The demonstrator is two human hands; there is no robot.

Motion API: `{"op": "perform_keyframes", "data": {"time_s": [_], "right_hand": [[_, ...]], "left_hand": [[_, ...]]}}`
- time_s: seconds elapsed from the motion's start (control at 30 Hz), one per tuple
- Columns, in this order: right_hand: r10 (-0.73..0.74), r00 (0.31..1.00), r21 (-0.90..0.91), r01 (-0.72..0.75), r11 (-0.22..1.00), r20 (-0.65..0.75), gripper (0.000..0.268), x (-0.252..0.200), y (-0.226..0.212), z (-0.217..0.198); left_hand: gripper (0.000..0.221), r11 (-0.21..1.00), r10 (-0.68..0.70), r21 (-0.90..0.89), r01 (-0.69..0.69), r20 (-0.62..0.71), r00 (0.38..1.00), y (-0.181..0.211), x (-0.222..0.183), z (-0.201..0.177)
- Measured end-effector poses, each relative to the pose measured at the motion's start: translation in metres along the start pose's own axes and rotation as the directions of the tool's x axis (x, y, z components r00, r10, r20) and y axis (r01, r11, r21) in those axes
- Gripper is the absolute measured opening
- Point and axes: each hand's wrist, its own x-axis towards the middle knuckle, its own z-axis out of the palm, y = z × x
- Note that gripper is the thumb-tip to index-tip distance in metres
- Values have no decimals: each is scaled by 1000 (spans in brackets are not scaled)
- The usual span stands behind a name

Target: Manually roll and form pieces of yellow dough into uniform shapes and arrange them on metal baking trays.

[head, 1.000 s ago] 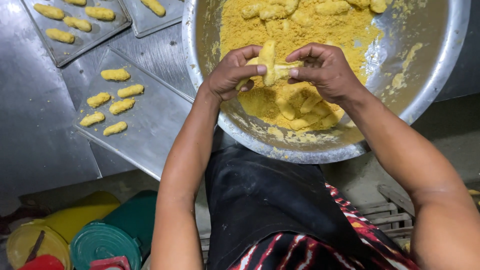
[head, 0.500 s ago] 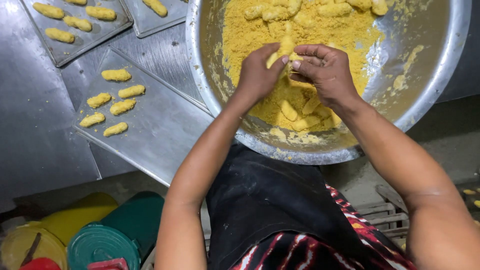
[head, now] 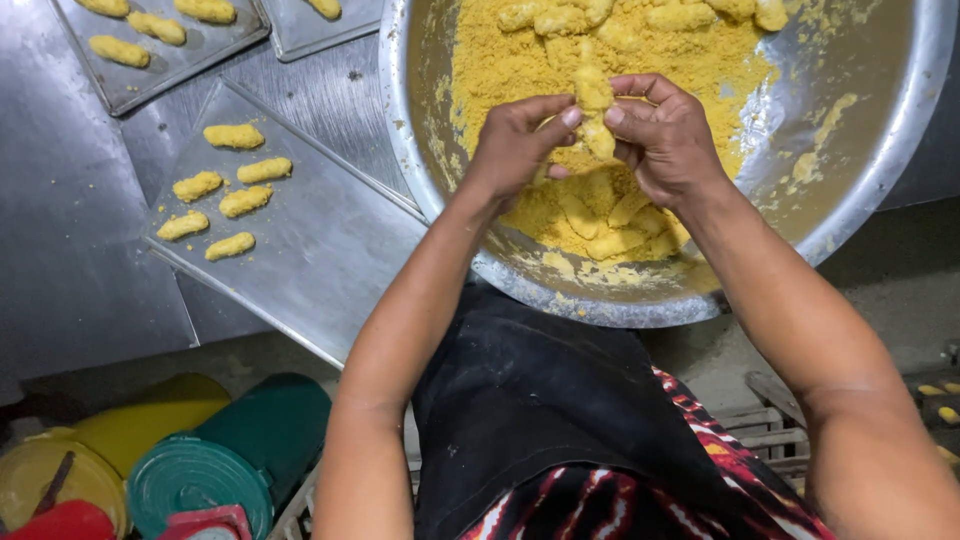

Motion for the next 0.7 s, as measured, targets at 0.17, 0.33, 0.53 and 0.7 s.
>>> {"op": "perform_keyframes", "data": {"time_s": [0.17,0.33,0.53,0.7], "right_hand": [[-160,986,-294,139,946,-49,22,-5,1,9],[-177,984,-538,154,829,9,16,2,-11,-8],[-32,939,-929,332,-166,342,26,8,-10,-65],[60,998,-994,28,-101,22,43,2,-22,-58]], "left_hand": [[37,992,54,-115,-57,-28,998,-11,8,19],[41,996,26,-87,-32,-71,997,-11,12,15],[40,970,-11,-244,4,-26,1000,-6,3,-22],[34,838,71,-546,-15,81,994,-6,-9,-35]]}}
